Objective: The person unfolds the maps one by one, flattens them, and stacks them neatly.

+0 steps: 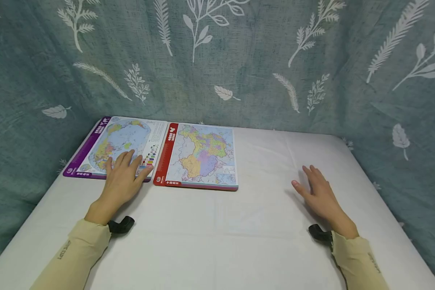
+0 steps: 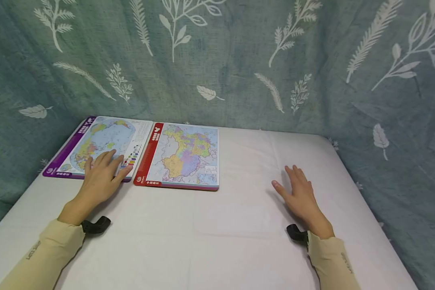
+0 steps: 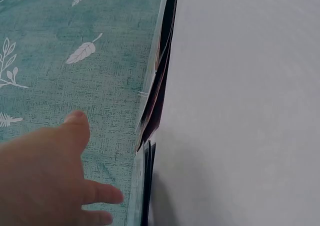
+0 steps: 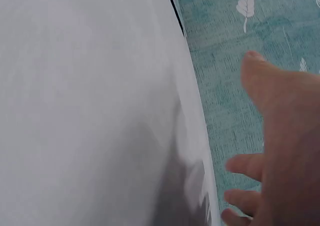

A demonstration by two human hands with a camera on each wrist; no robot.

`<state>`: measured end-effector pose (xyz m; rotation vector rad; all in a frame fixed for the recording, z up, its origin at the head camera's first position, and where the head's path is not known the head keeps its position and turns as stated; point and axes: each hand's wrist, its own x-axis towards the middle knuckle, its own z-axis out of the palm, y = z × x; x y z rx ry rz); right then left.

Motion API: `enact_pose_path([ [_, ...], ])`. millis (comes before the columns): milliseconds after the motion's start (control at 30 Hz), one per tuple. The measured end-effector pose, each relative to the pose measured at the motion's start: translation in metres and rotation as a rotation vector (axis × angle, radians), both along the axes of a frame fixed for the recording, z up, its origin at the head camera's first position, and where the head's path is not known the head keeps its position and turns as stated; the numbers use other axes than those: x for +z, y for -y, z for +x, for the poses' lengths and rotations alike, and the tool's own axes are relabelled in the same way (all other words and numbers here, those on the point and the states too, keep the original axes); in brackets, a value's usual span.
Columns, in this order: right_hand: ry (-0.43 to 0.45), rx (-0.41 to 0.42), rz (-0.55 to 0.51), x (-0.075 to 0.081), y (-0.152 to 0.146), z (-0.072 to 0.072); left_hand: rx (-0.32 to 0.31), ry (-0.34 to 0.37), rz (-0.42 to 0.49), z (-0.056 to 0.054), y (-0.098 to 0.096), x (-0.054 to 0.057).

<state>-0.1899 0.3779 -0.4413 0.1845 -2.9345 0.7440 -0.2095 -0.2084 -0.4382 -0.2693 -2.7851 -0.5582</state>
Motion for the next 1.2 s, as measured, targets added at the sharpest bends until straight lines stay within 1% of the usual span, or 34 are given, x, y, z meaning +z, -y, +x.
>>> enact_pose_path([
  [133, 0.061, 0.008, 0.034, 0.0, 0.014, 0.002, 0.007, 0.037, 0.002, 0.0, 0.0, -0.001],
  [200, 0.069, 0.016, 0.043, 0.0, 0.021, 0.003, 0.012, 0.048, 0.007, 0.0, -0.001, -0.001],
  [333, 0.046, 0.035, 0.054, -0.001, 0.035, 0.002, 0.011, 0.055, 0.02, -0.001, -0.003, -0.002],
  [500, 0.018, 0.031, 0.066, -0.004, 0.049, -0.001, 0.001, 0.054, 0.028, -0.001, -0.005, -0.003],
  [700, -0.02, 0.032, 0.044, -0.009, 0.068, -0.003, -0.001, 0.073, 0.03, -0.001, -0.002, -0.002],
  [900, -0.016, 0.027, 0.039, -0.012, 0.095, -0.004, -0.01, 0.095, 0.034, 0.0, -0.003, -0.002],
  [1067, -0.017, 0.041, 0.036, -0.013, 0.116, -0.003, -0.029, 0.077, 0.028, 0.001, -0.007, -0.002],
  [1200, -0.017, 0.051, 0.028, -0.015, 0.128, -0.001, -0.046, 0.065, 0.033, 0.0, -0.011, -0.005],
])
